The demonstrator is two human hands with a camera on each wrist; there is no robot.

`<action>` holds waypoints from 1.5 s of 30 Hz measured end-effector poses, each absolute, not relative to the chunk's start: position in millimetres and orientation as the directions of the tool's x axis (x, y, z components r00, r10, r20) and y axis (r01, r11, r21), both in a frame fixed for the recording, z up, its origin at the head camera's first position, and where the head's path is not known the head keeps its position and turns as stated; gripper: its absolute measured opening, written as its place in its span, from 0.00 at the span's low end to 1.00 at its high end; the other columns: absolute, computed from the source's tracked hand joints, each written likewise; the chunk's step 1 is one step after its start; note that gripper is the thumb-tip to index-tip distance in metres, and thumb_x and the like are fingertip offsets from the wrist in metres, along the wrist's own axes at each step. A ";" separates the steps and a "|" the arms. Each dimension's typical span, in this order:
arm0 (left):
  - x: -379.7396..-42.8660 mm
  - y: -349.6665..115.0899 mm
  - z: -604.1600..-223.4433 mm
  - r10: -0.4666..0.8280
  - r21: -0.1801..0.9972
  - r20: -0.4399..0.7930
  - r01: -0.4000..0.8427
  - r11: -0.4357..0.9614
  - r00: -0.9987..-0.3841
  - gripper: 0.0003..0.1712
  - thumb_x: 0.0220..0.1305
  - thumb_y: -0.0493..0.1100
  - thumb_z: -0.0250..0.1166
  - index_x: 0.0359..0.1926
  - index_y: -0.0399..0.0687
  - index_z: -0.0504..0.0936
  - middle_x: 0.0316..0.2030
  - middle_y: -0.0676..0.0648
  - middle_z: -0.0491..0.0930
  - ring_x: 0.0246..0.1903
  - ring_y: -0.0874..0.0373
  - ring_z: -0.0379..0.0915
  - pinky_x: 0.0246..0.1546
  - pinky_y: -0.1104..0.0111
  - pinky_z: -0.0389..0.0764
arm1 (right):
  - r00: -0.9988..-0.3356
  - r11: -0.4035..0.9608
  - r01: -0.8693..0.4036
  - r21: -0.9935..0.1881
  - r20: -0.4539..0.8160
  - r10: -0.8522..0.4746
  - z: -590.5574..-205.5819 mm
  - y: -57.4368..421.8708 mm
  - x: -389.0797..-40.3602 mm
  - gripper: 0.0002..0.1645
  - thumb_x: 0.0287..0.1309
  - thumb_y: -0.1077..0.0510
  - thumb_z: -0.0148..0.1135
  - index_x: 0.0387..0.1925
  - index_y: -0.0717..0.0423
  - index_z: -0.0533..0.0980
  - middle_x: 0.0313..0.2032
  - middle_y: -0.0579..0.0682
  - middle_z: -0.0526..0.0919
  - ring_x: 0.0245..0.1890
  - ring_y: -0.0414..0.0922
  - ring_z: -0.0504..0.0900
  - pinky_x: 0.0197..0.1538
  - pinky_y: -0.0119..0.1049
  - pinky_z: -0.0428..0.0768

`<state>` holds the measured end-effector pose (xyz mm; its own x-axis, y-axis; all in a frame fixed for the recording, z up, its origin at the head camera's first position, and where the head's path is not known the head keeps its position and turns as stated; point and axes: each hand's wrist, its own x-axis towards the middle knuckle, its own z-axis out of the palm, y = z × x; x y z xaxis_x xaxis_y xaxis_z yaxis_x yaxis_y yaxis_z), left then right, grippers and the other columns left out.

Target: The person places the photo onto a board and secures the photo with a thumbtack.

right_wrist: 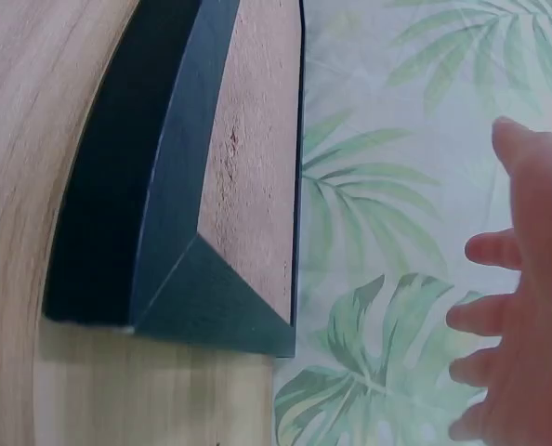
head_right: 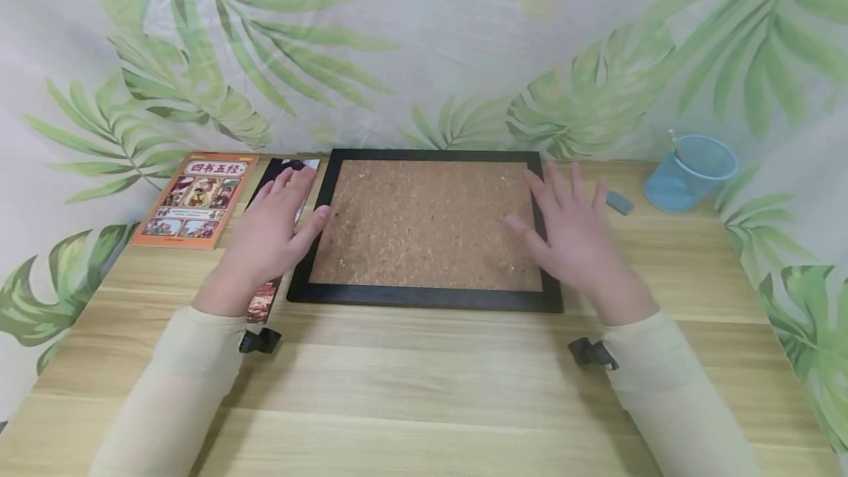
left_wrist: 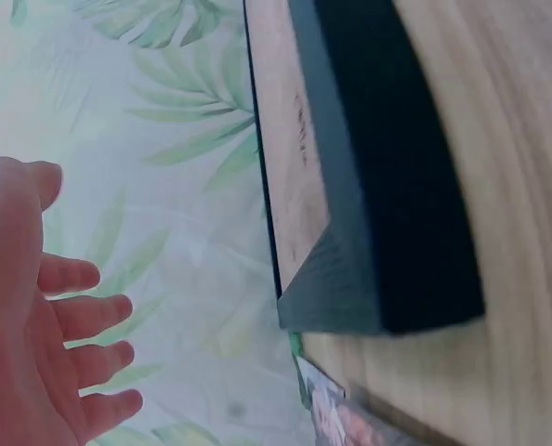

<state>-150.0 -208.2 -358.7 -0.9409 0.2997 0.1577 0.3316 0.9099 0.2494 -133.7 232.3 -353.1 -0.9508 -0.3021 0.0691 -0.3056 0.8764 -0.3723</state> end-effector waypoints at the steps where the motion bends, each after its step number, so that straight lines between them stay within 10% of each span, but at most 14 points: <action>1: -150.4 -209.8 -357.6 0.290 0.261 0.174 0.328 0.908 -0.941 0.42 0.85 0.62 0.49 0.86 0.43 0.57 0.82 0.35 0.62 0.84 0.35 0.52 0.83 0.42 0.53 | -0.949 0.862 -0.310 -0.401 0.085 -0.302 -352.7 233.9 -134.5 0.48 0.83 0.33 0.46 0.86 0.57 0.52 0.85 0.69 0.46 0.85 0.74 0.36 0.77 0.80 0.30; 8: -150.0 -224.6 -346.7 0.193 0.362 0.221 0.264 0.894 -0.956 0.38 0.83 0.60 0.54 0.82 0.43 0.65 0.71 0.32 0.77 0.52 0.32 0.85 0.52 0.38 0.82 | -0.948 0.780 -0.316 -0.540 0.207 -0.241 -355.2 249.9 -135.2 0.35 0.85 0.44 0.47 0.76 0.65 0.69 0.77 0.71 0.68 0.78 0.79 0.59 0.79 0.75 0.51; 12: -153.9 -233.8 -343.3 0.166 0.397 0.284 0.273 0.876 -0.944 0.31 0.83 0.55 0.55 0.75 0.39 0.74 0.61 0.35 0.86 0.29 0.41 0.83 0.35 0.46 0.80 | -0.965 0.784 -0.250 -0.568 0.210 -0.156 -356.3 260.9 -134.3 0.32 0.85 0.45 0.48 0.74 0.63 0.72 0.71 0.73 0.75 0.61 0.74 0.78 0.69 0.73 0.68; 23: -172.6 -266.4 -347.4 0.047 0.497 0.115 0.099 0.862 -0.992 0.27 0.82 0.51 0.55 0.64 0.34 0.82 0.50 0.32 0.88 0.45 0.38 0.84 0.49 0.44 0.80 | -0.972 0.798 -0.206 -0.567 0.214 -0.098 -371.4 295.3 -144.8 0.21 0.81 0.54 0.57 0.59 0.67 0.81 0.48 0.68 0.87 0.43 0.56 0.81 0.42 0.24 0.68; 32: -198.6 -287.9 -357.6 -0.012 0.500 -0.089 -0.055 0.864 -0.996 0.28 0.82 0.52 0.56 0.65 0.32 0.78 0.52 0.30 0.82 0.42 0.40 0.79 0.45 0.47 0.78 | -0.979 0.869 -0.195 -0.456 0.144 -0.145 -392.1 319.2 -153.1 0.11 0.73 0.59 0.66 0.42 0.67 0.85 0.34 0.61 0.84 0.35 0.51 0.77 0.36 0.36 0.72; 45: -218.6 -299.8 -376.3 -0.103 0.391 -0.151 -0.155 0.907 -0.983 0.35 0.78 0.53 0.64 0.66 0.24 0.74 0.53 0.26 0.79 0.45 0.35 0.76 0.51 0.41 0.78 | -0.981 0.892 -0.133 -0.433 -0.068 -0.179 -411.1 329.0 -163.0 0.15 0.73 0.54 0.69 0.44 0.65 0.86 0.34 0.56 0.86 0.35 0.49 0.77 0.39 0.42 0.73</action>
<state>-218.6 -299.8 -376.3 -0.9832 -0.1027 -0.1510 -0.1549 0.9073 0.3910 -163.0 329.0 -411.1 -0.9814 -0.1795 -0.0684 -0.1329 0.8916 -0.4329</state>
